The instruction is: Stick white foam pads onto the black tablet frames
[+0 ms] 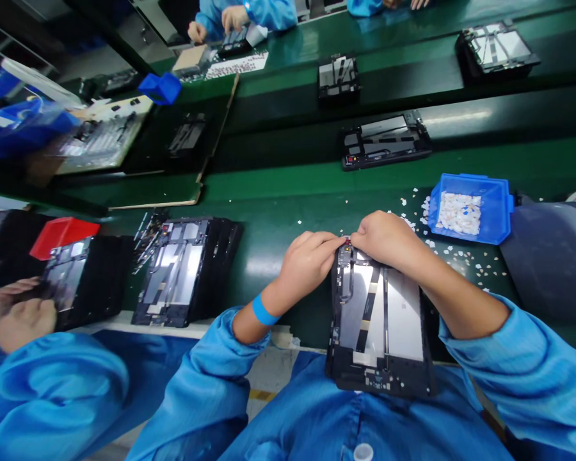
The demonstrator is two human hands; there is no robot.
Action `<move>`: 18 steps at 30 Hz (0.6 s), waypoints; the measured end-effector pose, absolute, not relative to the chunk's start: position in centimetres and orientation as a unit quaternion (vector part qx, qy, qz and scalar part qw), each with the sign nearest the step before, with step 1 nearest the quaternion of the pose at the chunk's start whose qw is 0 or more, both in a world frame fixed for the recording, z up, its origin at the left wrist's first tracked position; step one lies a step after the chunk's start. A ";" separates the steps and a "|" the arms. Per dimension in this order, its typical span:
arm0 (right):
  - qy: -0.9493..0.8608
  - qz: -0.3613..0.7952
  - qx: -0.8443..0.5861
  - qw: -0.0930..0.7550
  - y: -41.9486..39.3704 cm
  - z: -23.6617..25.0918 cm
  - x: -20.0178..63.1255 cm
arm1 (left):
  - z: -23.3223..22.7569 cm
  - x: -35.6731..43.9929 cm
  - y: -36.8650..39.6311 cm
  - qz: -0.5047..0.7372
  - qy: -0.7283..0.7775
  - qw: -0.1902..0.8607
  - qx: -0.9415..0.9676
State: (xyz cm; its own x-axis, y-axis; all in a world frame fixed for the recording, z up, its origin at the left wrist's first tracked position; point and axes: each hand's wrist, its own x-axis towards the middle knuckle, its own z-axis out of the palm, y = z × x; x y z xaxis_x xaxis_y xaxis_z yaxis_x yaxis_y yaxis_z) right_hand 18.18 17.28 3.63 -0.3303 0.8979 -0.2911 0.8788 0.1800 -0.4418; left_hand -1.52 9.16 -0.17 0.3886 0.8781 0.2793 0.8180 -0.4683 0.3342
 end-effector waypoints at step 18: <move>-0.798 0.187 -0.511 0.260 14.7 2.3 23.0 | 1.5 -1.7 9.7 0.067 0.435 -0.027 0.897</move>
